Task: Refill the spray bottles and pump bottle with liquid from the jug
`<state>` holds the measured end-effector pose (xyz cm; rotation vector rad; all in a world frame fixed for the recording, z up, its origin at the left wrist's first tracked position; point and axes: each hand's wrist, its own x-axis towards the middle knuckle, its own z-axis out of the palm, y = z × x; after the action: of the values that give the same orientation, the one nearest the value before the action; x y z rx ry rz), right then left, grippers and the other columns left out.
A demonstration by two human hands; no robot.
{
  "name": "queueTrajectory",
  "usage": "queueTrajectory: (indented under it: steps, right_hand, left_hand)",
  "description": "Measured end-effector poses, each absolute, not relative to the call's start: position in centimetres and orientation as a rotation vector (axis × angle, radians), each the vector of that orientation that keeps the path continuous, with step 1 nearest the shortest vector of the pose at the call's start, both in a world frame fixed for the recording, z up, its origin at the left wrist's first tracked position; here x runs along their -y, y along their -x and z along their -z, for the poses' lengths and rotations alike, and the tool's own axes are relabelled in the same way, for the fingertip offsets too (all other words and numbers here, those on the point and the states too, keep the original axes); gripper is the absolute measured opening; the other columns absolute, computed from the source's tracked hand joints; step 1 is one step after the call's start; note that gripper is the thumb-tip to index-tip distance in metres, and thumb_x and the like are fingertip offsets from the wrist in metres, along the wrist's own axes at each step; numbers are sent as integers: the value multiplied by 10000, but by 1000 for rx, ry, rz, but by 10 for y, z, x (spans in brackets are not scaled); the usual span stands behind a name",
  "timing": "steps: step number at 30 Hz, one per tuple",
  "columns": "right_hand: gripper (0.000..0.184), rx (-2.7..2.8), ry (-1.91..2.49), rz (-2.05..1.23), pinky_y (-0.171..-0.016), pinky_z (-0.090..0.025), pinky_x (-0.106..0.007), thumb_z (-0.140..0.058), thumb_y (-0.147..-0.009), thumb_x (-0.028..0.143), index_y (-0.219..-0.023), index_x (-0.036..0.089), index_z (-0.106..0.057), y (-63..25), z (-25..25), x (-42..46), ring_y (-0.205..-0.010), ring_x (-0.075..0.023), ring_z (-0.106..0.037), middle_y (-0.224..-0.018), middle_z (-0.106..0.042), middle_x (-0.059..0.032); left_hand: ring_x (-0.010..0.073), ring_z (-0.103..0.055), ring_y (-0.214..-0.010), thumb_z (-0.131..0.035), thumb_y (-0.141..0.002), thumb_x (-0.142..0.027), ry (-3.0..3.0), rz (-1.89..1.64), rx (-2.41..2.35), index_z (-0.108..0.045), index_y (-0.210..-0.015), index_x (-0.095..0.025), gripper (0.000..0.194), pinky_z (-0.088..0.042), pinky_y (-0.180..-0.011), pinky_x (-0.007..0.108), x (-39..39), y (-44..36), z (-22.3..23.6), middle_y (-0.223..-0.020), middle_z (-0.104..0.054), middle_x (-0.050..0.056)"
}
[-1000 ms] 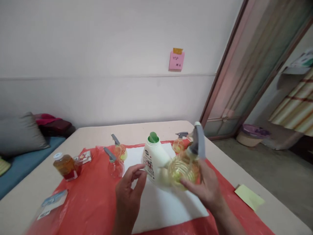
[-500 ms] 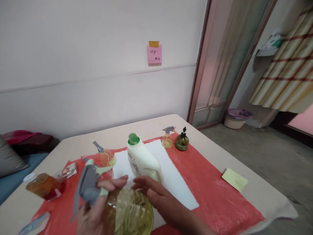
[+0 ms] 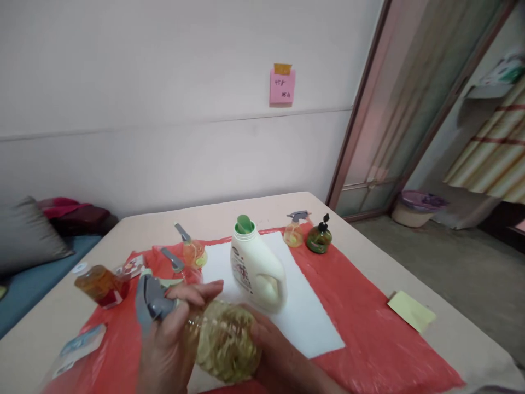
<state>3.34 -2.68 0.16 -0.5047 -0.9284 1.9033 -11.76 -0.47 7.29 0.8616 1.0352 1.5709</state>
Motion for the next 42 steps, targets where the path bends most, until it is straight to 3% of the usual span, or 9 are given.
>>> queueTrajectory:
  steps: [6, 12, 14, 18, 21, 25, 31, 35, 42]
  right_hand:
    - [888, 1079, 745, -1436, -1028, -437, -428, -920, -558, 390, -1314, 325, -460, -34, 2, 30, -1237, -283, -532, -1420, -507, -80]
    - [733, 686, 477, -2257, -569, -517, -254, -468, -840, 792, -1295, 218, -510, -42, 1, 14, -768, -172, -701, -1172, -651, -121]
    - [683, 719, 465, -2243, -538, -485, -218, -641, -796, 697, -1257, 206, -533, -39, 5, 14, -685, -138, -686, -1087, -672, -91]
    - [861, 701, 616, -1781, -791, -528, -264, -963, -460, 248, -1190, 299, -508, -33, 7, 17, -1004, -185, -666, -1158, -660, -7]
    - [710, 642, 633, -1907, -786, -548, -310, -876, -645, 469, -1235, 320, -511, -36, 5, 15, -1041, -202, -659, -1258, -638, -33]
    - [687, 547, 583, -2281, -514, -460, -203, -492, -845, 776, -1274, 244, -563, -41, 10, 10, -722, -155, -708, -1186, -680, -117]
    - [590, 512, 468, -2071, -853, -548, -366, -842, -690, 325, -1213, 337, -568, -40, 11, 15, -1122, -228, -649, -1336, -609, -17]
    - [489, 495, 542, -2137, -772, -563, -327, -660, -864, 520, -1268, 256, -583, -37, 14, 14, -1060, -204, -646, -1328, -623, -83]
    - [396, 248, 730, -2004, -563, -528, -271, -648, -768, 408, -1100, 194, -681, -47, 23, 4, -825, -195, -679, -1004, -738, -65]
  left_hand:
    - [214, -678, -831, -755, -700, -393, -708, -1703, -993, -613, -672, -198, 243, -564, -789, 337, -10, 122, -63, -776, -718, 27]
    - [230, -682, -837, -754, -699, -383, -841, -1713, -938, -609, -655, -192, 244, -558, -822, 370, -15, 125, -57, -718, -683, 15]
    - [243, -692, -847, -761, -706, -366, -856, -1686, -976, -618, -664, -184, 235, -553, -843, 392, -17, 121, -55, -747, -706, 28]
    - [227, -702, -844, -733, -753, -357, -785, -1747, -985, -621, -684, -181, 220, -540, -884, 397, -22, 114, -49, -749, -721, 31]
    - [208, -701, -839, -712, -782, -353, -799, -1783, -933, -622, -687, -182, 215, -535, -908, 392, -24, 112, -45, -750, -720, 24]
    - [208, -706, -852, -686, -806, -336, -841, -1741, -921, -613, -679, -184, 211, -535, -888, 367, -25, 115, -43, -746, -719, 25]
    - [193, -695, -766, -670, -806, -356, -768, -1782, -932, -605, -684, -187, 218, -542, -850, 368, -25, 119, -46, -663, -670, 4]
    - [180, -683, -715, -682, -795, -358, -755, -1741, -932, -614, -695, -179, 216, -546, -833, 368, -26, 113, -46, -656, -661, 5]
    - [155, -670, -673, -549, -872, -535, -481, -2097, -924, -545, -673, -198, 391, -547, -749, 318, -36, 138, -52, -602, -622, -15]
